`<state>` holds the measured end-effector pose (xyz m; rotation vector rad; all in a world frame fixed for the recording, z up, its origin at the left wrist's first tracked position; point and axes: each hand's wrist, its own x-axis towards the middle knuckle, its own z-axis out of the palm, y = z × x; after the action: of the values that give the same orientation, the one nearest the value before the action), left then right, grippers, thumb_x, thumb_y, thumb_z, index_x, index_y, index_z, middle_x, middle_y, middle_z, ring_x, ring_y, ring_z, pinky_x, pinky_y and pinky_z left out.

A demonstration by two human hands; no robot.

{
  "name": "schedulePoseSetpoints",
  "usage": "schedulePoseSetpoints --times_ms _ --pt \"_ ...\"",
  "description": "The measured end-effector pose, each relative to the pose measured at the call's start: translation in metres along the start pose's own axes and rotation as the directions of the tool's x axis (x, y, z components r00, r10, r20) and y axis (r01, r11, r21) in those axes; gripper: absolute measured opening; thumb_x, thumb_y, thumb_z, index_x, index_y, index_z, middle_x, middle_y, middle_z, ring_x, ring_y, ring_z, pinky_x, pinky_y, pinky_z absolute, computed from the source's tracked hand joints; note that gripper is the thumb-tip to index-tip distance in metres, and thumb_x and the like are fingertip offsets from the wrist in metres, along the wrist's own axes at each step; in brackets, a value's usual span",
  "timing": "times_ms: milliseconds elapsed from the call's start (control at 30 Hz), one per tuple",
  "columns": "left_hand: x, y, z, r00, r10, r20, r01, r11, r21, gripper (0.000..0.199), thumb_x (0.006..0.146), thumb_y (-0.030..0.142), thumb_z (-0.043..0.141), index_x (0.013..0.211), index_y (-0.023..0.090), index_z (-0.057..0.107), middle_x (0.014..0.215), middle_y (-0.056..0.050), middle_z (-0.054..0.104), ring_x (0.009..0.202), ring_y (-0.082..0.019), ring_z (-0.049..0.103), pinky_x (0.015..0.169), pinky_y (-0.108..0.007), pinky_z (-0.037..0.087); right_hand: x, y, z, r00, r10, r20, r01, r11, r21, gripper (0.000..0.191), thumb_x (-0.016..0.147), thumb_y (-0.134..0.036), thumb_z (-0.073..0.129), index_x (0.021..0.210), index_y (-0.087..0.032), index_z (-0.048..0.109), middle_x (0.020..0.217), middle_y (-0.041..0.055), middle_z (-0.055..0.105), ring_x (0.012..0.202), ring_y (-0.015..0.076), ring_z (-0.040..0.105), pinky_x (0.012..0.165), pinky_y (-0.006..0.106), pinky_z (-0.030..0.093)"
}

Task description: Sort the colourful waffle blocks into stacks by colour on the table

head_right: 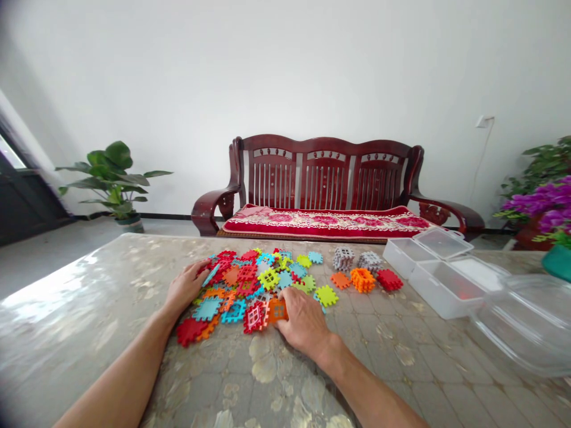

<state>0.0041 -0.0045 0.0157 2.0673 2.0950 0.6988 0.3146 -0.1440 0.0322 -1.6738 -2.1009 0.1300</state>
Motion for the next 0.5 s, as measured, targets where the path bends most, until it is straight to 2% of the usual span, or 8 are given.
schedulePoseSetpoints --times_ms 133,233,300,400,500 --pt "0.001 -0.004 0.004 1.000 0.004 -0.015 -0.004 1.000 0.003 0.046 0.094 0.039 0.038 0.131 0.027 0.062 0.140 -0.006 0.061 0.127 -0.025 0.057 0.105 -0.040 0.044 -0.001 0.007 0.001 0.998 0.029 -0.056 -0.025 0.997 0.072 0.037 0.079 -0.008 0.057 0.112 -0.025 0.059 0.112 0.0021 0.069 0.099 0.0194 0.066 0.081 0.029 0.049" --pt "0.002 -0.007 0.005 1.000 0.004 -0.006 -0.004 1.000 -0.004 0.046 0.095 0.040 0.038 0.133 0.028 0.061 0.141 -0.005 0.060 0.127 -0.025 0.056 0.106 -0.040 0.043 -0.001 0.018 -0.006 0.987 -0.011 -0.159 0.023 0.997 0.074 0.029 0.087 -0.008 0.048 0.103 -0.026 0.065 0.105 0.0019 0.070 0.098 0.0182 0.066 0.082 0.029 0.049" --pt "0.003 -0.008 0.006 1.000 0.005 0.001 -0.005 1.000 -0.011 0.046 0.095 0.040 0.037 0.134 0.028 0.060 0.143 -0.006 0.059 0.128 -0.025 0.056 0.106 -0.040 0.043 0.000 0.027 -0.011 0.971 -0.013 -0.237 0.029 0.997 0.066 0.031 0.090 -0.008 0.043 0.100 -0.026 0.067 0.101 0.0033 0.069 0.096 0.0185 0.066 0.083 0.030 0.050" --pt "0.004 -0.009 0.007 1.000 0.007 -0.008 -0.007 1.000 -0.012 0.046 0.095 0.040 0.038 0.133 0.028 0.061 0.142 -0.006 0.059 0.128 -0.025 0.056 0.106 -0.040 0.044 0.002 0.044 -0.012 0.955 0.037 -0.295 -0.017 0.997 0.070 0.045 0.083 -0.001 0.039 0.109 -0.023 0.067 0.110 0.0064 0.068 0.105 0.0200 0.064 0.093 0.034 0.050" --pt "0.005 -0.010 0.008 1.000 0.013 -0.010 -0.013 1.000 -0.011 0.046 0.095 0.041 0.037 0.132 0.028 0.061 0.141 -0.005 0.060 0.128 -0.025 0.056 0.105 -0.039 0.044 0.004 0.060 -0.005 0.958 0.099 -0.268 -0.079 0.993 0.086 0.062 0.069 0.006 0.038 0.118 -0.019 0.065 0.121 0.0090 0.066 0.115 0.0211 0.060 0.102 0.037 0.047"
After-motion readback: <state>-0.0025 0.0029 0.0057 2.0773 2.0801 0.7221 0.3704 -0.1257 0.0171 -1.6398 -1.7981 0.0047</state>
